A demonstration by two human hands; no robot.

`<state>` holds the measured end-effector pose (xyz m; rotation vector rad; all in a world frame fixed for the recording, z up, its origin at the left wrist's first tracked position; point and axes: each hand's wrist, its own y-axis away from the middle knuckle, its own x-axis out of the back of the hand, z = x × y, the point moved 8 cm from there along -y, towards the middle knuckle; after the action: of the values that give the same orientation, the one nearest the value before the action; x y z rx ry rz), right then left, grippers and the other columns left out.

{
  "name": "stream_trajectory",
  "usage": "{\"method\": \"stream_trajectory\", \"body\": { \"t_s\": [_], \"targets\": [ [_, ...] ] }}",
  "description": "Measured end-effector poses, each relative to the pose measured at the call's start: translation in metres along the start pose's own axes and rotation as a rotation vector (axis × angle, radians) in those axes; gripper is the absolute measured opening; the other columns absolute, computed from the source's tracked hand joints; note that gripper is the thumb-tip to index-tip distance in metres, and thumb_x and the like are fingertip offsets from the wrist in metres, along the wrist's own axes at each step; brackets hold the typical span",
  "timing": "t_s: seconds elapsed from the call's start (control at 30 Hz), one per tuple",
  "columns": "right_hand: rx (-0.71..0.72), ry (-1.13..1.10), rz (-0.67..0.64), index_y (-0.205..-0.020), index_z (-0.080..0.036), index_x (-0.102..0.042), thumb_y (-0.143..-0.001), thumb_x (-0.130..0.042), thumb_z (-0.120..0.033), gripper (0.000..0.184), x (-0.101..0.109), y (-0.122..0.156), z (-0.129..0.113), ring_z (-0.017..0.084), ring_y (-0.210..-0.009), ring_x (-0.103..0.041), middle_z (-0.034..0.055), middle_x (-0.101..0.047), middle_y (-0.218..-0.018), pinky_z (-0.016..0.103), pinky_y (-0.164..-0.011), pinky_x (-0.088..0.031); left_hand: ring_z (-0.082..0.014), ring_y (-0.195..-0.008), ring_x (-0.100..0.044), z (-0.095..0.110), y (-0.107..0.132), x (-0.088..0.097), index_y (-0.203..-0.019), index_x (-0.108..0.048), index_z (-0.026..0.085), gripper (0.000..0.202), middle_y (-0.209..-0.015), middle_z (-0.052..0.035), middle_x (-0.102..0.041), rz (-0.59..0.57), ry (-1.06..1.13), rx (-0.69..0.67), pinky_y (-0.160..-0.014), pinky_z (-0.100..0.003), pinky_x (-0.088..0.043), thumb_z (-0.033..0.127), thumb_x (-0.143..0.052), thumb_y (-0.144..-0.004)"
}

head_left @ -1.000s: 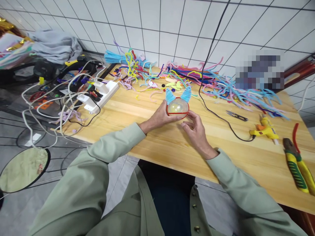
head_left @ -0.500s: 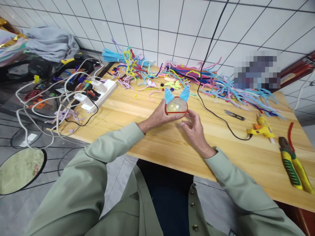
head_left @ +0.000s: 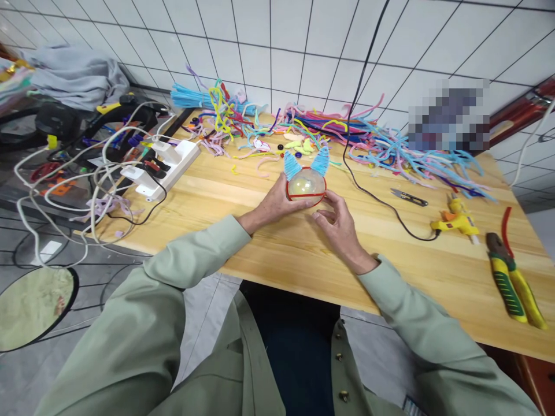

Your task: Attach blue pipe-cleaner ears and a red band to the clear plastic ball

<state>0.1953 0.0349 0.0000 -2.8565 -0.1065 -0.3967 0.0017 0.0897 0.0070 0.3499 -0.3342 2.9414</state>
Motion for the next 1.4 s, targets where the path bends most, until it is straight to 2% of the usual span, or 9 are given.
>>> {"method": "stream_trajectory", "body": {
  "t_s": [0.3, 0.53, 0.67, 0.83, 1.03, 1.2, 1.4],
  "targets": [
    [-0.005, 0.018, -0.014, -0.152, -0.032, -0.056, -0.093, -0.081, -0.054, 0.068, -0.001, 0.000, 0.000, 0.035, -0.153, -0.060, 0.0140, -0.061, -0.165, 0.058, -0.114, -0.064, -0.0403, -0.140, -0.068, 0.005, 0.002, 0.000, -0.139, -0.052, 0.018, 0.096, -0.146, -0.0198, -0.068, -0.026, 0.014, -0.002, -0.122, -0.056, -0.054, 0.072, -0.096, -0.072],
    [-0.004, 0.020, -0.022, -0.156, -0.032, -0.052, -0.094, -0.079, -0.061, 0.073, -0.001, 0.000, 0.003, 0.035, -0.152, -0.061, 0.0144, -0.060, -0.166, 0.057, -0.112, -0.065, -0.0398, -0.131, -0.072, -0.010, 0.001, 0.004, -0.133, -0.054, 0.022, 0.097, -0.137, -0.0159, -0.072, 0.014, -0.033, 0.027, -0.114, -0.057, -0.058, 0.078, -0.097, -0.066],
    [0.015, 0.042, -0.039, -0.155, -0.033, -0.053, -0.095, -0.078, -0.059, 0.070, -0.003, 0.000, 0.002, 0.035, -0.152, -0.061, 0.0138, -0.058, -0.168, 0.057, -0.113, -0.065, -0.0402, -0.130, -0.073, -0.012, 0.000, 0.004, -0.134, -0.053, 0.021, 0.097, -0.137, -0.0164, -0.072, 0.005, -0.050, 0.033, -0.113, -0.057, -0.059, 0.077, -0.097, -0.067],
    [0.002, 0.028, -0.037, -0.157, -0.032, -0.050, -0.095, -0.078, -0.062, 0.075, -0.003, -0.001, 0.001, 0.035, -0.152, -0.062, 0.0149, -0.059, -0.168, 0.057, -0.113, -0.065, -0.0396, -0.136, -0.071, -0.007, 0.000, 0.003, -0.136, -0.053, 0.022, 0.099, -0.142, -0.0156, -0.072, -0.005, -0.011, 0.012, -0.115, -0.054, -0.058, 0.076, -0.098, -0.067],
    [0.005, 0.044, -0.040, -0.155, -0.034, -0.054, -0.095, -0.078, -0.062, 0.071, -0.003, 0.000, -0.001, 0.034, -0.152, -0.061, 0.0122, -0.058, -0.169, 0.056, -0.113, -0.065, -0.0395, -0.129, -0.073, -0.009, -0.001, 0.005, -0.127, -0.054, 0.022, 0.098, -0.132, -0.0143, -0.073, 0.013, -0.034, 0.052, -0.112, -0.055, -0.059, 0.080, -0.098, -0.062],
    [0.010, 0.027, -0.043, -0.157, -0.030, -0.052, -0.095, -0.079, -0.058, 0.073, -0.004, 0.000, -0.001, 0.035, -0.153, -0.061, 0.0157, -0.058, -0.168, 0.056, -0.113, -0.064, -0.0359, -0.123, -0.074, -0.005, 0.001, 0.006, -0.126, -0.052, 0.022, 0.098, -0.128, -0.0111, -0.073, 0.013, -0.073, 0.047, -0.102, -0.047, -0.063, 0.084, -0.096, -0.064],
    [0.037, 0.019, -0.043, -0.156, -0.025, -0.051, -0.095, -0.078, -0.059, 0.075, -0.006, -0.002, 0.000, 0.036, -0.153, -0.060, 0.0191, -0.057, -0.169, 0.057, -0.112, -0.065, -0.0352, -0.121, -0.072, -0.004, 0.002, 0.012, -0.126, -0.054, 0.021, 0.102, -0.124, -0.0111, -0.070, 0.056, -0.129, 0.010, -0.105, -0.049, -0.063, 0.089, -0.094, -0.061]
  ]
}}
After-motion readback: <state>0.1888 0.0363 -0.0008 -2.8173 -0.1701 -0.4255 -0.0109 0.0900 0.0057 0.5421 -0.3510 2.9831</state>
